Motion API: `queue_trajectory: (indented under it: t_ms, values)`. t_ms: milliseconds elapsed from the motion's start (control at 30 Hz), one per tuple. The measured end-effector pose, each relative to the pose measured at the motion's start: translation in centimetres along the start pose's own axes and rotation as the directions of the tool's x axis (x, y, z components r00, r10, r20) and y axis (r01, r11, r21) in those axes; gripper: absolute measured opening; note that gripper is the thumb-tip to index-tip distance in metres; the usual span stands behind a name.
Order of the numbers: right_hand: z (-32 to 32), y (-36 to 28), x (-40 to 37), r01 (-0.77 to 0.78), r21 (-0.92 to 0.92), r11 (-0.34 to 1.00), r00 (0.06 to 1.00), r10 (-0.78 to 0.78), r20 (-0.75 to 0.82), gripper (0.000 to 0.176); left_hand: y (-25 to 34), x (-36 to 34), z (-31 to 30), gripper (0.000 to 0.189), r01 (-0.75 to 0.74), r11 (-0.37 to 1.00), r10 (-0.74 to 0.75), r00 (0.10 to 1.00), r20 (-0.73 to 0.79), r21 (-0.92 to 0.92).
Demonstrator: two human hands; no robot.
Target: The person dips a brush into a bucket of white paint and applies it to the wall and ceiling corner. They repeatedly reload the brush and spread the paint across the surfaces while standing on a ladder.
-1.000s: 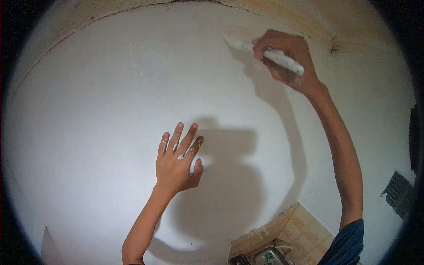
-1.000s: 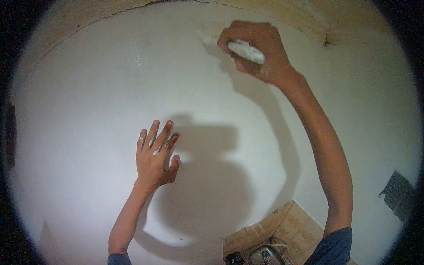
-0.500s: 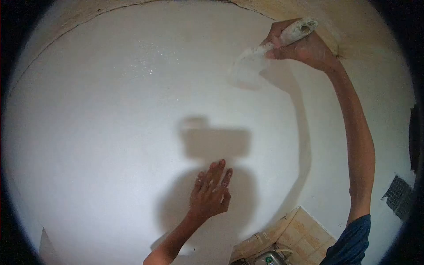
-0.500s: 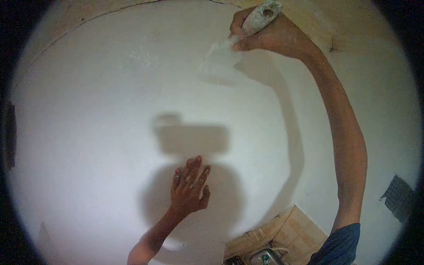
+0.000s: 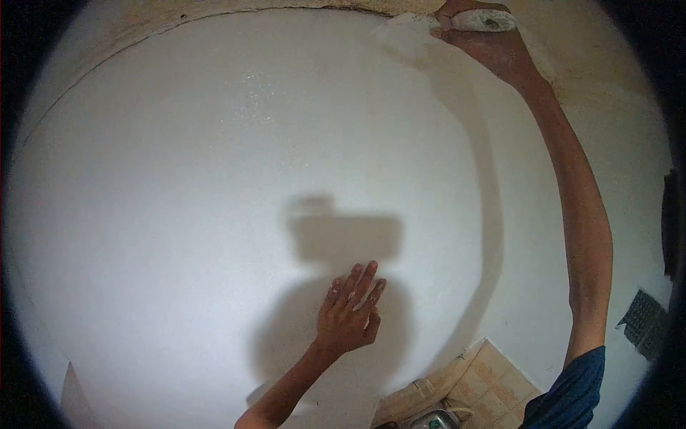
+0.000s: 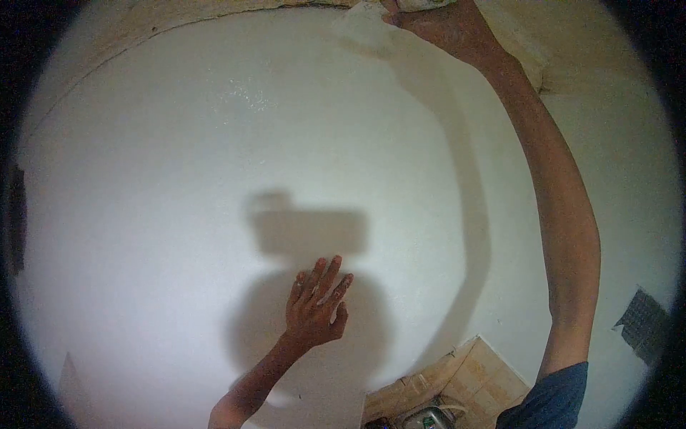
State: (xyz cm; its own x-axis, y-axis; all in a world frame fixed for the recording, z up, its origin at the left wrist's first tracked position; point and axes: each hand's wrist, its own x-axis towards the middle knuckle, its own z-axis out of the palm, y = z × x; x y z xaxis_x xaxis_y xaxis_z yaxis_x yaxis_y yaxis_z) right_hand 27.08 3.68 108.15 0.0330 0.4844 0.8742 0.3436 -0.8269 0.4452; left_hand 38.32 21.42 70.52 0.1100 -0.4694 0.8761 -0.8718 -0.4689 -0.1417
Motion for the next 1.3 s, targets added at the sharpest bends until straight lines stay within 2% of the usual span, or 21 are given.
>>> queue_trajectory:
  t_ms: [100, 167, 200, 267, 300, 333, 400, 467, 500, 533, 567, 633, 733, 767, 900, 967, 1000, 1100, 1200, 1233, 1300]
  values:
    - [-1.0, -0.1, 0.0, -0.033, 0.070, 0.997, 0.997, 0.037, -0.064, 0.021, 0.6, 0.4, -1.7, 0.047, 0.008, 0.995, -0.001, 0.997, 0.071, -0.097]
    - [-2.4, -1.3, 0.3, 0.122, 0.038, 0.992, 0.985, -0.117, -0.124, 0.018, 0.6, 0.8, -3.0, 0.047, -0.007, 0.959, 0.020, 0.999, 0.045, -0.282]
    - [-2.7, -2.2, 0.0, 0.127, 0.039, 0.991, 0.984, -0.121, -0.132, 0.018, 0.7, 1.1, -3.9, 0.047, -0.009, 0.962, 0.022, 0.999, 0.042, -0.273]
    - [-2.5, -5.4, -1.0, 0.261, 0.066, 0.963, 0.965, -0.259, -0.037, 0.015, 0.7, 1.3, -6.1, 0.042, 0.005, 0.963, -0.003, 1.000, 0.009, -0.271]
    - [-1.1, -3.2, -1.2, 0.159, 0.108, 0.981, 0.987, -0.159, -0.005, 0.016, 0.7, 1.5, -7.2, 0.042, 0.006, 0.963, -0.004, 1.000, 0.008, -0.270]
    - [-0.6, -2.8, -1.8, 0.157, 0.108, 0.982, 0.987, -0.158, -0.006, 0.016, 0.7, 2.0, -8.6, 0.040, 0.048, 0.975, -0.052, 0.999, -0.011, -0.217]
    - [0.0, -2.5, -2.7, 0.145, 0.203, 0.968, 0.974, -0.176, 0.141, 0.019, 0.3, 2.3, -10.2, 0.038, 0.101, 0.980, -0.106, 0.994, -0.025, -0.169]
    - [-0.1, -4.3, -4.4, 0.133, 0.147, 0.980, 0.969, -0.159, 0.187, 0.020, -1.1, 2.5, -11.1, 0.039, 0.110, 0.982, -0.136, 0.975, -0.175, -0.152]
    - [-0.1, -5.1, -5.4, 0.109, 0.124, 0.986, 0.952, -0.139, 0.273, 0.018, -2.2, 2.5, -11.3, 0.037, 0.096, 0.984, -0.130, 0.964, -0.233, -0.150]
    - [0.2, -5.5, -6.1, 0.083, 0.096, 0.992, 0.926, -0.113, 0.360, 0.016, -3.3, 2.6, -11.7, 0.037, 0.096, 0.983, -0.132, 0.964, -0.231, -0.158]
    - [0.5, -5.4, -6.7, 0.075, 0.094, 0.993, 0.924, -0.105, 0.367, 0.016, -4.2, 2.8, -12.5, 0.038, 0.160, 0.983, -0.177, 0.959, -0.222, -0.091]
    - [0.5, -5.5, -7.2, -0.085, 0.317, 0.945, 0.867, -0.087, 0.491, 0.011, -5.4, 3.1, -13.6, 0.040, 0.284, 0.958, -0.271, 0.940, -0.209, 0.035]
    - [-0.2, -4.3, -4.9, -0.152, 0.315, 0.937, 0.928, 0.026, 0.372, 0.011, -6.1, 3.7, -15.6, 0.041, 0.322, 0.947, -0.308, 0.912, -0.271, 0.005]
    - [-0.2, -3.8, -3.7, -0.164, 0.112, 0.980, 0.919, 0.110, 0.379, 0.011, -6.8, 3.7, -15.8, 0.044, 0.336, 0.942, -0.321, 0.900, -0.294, 0.002]
    - [-0.1, -2.9, 0.4, -0.224, 0.040, 0.974, 0.916, 0.196, 0.350, 0.019, -7.3, 4.2, -18.0, 0.051, 0.375, 0.920, -0.320, 0.887, -0.332, 0.115]
    - [0.2, -3.3, 1.6, -0.130, -0.155, 0.979, 0.983, 0.148, 0.110, 0.017, -7.2, 4.2, -18.6, 0.052, 0.406, 0.904, -0.346, 0.878, -0.330, 0.133]
    - [0.0, -3.7, 2.5, -0.126, -0.148, 0.981, 0.984, 0.143, 0.110, 0.017, -7.1, 4.0, -19.0, 0.054, 0.438, 0.887, -0.375, 0.869, -0.322, 0.150]
    - [-1.0, -4.5, 4.2, 0.064, 0.308, 0.949, 0.994, -0.087, 0.061, 0.017, -6.3, 4.2, -19.3, 0.059, 0.545, 0.827, -0.481, 0.815, -0.323, 0.142]
    - [0.3, -4.5, 3.1, 0.175, 0.336, 0.926, 0.980, -0.197, 0.032, 0.019, -6.5, 4.0, -19.7, 0.065, 0.516, 0.843, -0.448, 0.829, -0.333, 0.151]
    - [1.9, -3.9, 1.6, 0.162, 0.330, 0.930, 0.982, -0.186, 0.043, 0.019, -7.4, 4.2, -18.6, 0.065, 0.512, 0.847, -0.450, 0.833, -0.321, 0.142]
    - [3.1, -5.0, -1.3, 0.351, -0.027, 0.936, 0.926, -0.342, 0.157, 0.017, -7.5, 4.0, -18.6, 0.065, 0.497, 0.862, -0.446, 0.837, -0.319, 0.101]
